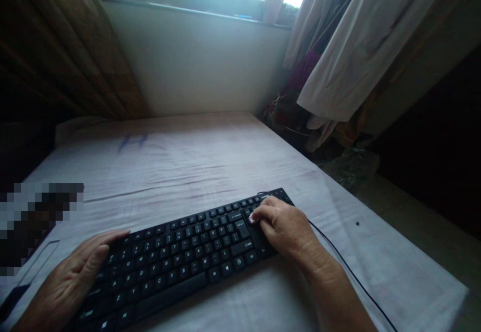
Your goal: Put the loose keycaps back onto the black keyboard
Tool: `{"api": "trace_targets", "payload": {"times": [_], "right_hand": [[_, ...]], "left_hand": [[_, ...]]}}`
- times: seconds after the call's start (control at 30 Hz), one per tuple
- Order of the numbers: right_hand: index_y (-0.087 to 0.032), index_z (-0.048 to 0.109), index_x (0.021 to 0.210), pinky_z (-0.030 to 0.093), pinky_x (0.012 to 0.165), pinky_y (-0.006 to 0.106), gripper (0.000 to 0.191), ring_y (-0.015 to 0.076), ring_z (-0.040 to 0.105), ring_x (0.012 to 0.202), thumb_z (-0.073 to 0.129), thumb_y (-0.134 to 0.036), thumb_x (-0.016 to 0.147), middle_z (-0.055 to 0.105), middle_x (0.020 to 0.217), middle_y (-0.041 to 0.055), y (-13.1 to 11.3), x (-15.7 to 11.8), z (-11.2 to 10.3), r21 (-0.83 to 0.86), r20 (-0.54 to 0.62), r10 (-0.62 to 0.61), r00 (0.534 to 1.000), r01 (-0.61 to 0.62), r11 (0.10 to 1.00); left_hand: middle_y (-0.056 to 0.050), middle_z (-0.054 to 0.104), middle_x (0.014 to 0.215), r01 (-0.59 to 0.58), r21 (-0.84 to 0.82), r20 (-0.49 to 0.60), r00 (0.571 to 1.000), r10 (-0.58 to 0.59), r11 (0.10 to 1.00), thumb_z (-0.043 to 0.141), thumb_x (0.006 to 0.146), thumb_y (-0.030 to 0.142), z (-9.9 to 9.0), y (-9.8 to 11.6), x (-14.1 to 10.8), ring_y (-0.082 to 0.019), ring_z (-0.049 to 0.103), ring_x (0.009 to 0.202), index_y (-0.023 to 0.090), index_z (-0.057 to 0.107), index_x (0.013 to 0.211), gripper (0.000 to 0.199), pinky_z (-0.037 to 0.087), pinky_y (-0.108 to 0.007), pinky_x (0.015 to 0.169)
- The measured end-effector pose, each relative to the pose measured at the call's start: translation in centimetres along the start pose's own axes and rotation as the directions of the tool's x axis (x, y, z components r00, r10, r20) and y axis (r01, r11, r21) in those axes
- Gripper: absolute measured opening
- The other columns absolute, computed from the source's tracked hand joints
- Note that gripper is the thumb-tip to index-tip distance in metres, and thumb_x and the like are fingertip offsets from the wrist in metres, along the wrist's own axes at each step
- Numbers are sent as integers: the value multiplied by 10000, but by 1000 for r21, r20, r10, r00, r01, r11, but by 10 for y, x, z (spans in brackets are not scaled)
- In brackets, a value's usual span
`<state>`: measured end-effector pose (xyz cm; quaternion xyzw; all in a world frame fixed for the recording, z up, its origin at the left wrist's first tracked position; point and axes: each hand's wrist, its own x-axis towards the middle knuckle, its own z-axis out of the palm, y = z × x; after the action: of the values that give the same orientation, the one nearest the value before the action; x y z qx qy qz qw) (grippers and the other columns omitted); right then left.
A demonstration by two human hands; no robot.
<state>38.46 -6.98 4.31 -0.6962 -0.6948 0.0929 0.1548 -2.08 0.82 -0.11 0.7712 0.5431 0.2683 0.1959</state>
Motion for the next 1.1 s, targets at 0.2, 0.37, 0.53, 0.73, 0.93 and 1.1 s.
{"api": "trace_targets", "payload": {"times": [0.2,0.37,0.53,0.73,0.93,1.1], "right_hand": [[-289,760,798,491,694,301,294,178,675,788,512,-134,774,721,916,0,22,-5,-6,-52,-73,87,994,-91,995],[-285,760,818,489,666,300,270,184,677,779,529,-151,779,718,909,8,21,-5,-7,-67,-147,108,983,-119,991],[-273,751,877,499,707,262,287,145,670,776,525,-107,814,692,910,10,-5,-1,6,85,-121,-125,985,135,987],[-261,742,890,486,677,250,305,149,665,769,528,-60,805,688,931,20,-32,0,19,66,-89,-204,975,210,975],[-266,745,868,484,671,244,294,141,662,752,531,-74,805,694,914,15,-25,0,14,25,-66,-184,981,186,982],[-269,748,844,479,632,260,289,154,661,715,542,-75,785,701,901,13,-15,-1,8,-25,-56,-175,983,173,985]], "left_hand": [[-8,745,1109,30,-14,-2,1000,-30,999,371,882,672,-2,3,-1,-237,695,1055,307,727,1034,532,559,-379,948],[-15,759,1063,60,0,-20,998,-60,998,345,835,750,-2,9,2,-239,710,1021,312,748,976,612,564,-394,931],[0,760,1061,57,-3,-25,998,-57,998,353,835,737,-1,10,4,-232,715,1010,336,748,967,578,561,-397,933],[6,769,1021,41,-7,-48,998,-42,999,346,833,739,-2,13,2,-229,728,968,345,750,937,573,570,-399,913],[0,768,1021,22,9,-42,999,-22,1000,343,842,725,-3,13,3,-228,727,967,331,748,947,575,577,-387,905],[14,761,1050,4,5,-23,1000,-4,1000,352,868,678,-1,10,2,-217,716,995,344,739,980,523,558,-380,945]]}}
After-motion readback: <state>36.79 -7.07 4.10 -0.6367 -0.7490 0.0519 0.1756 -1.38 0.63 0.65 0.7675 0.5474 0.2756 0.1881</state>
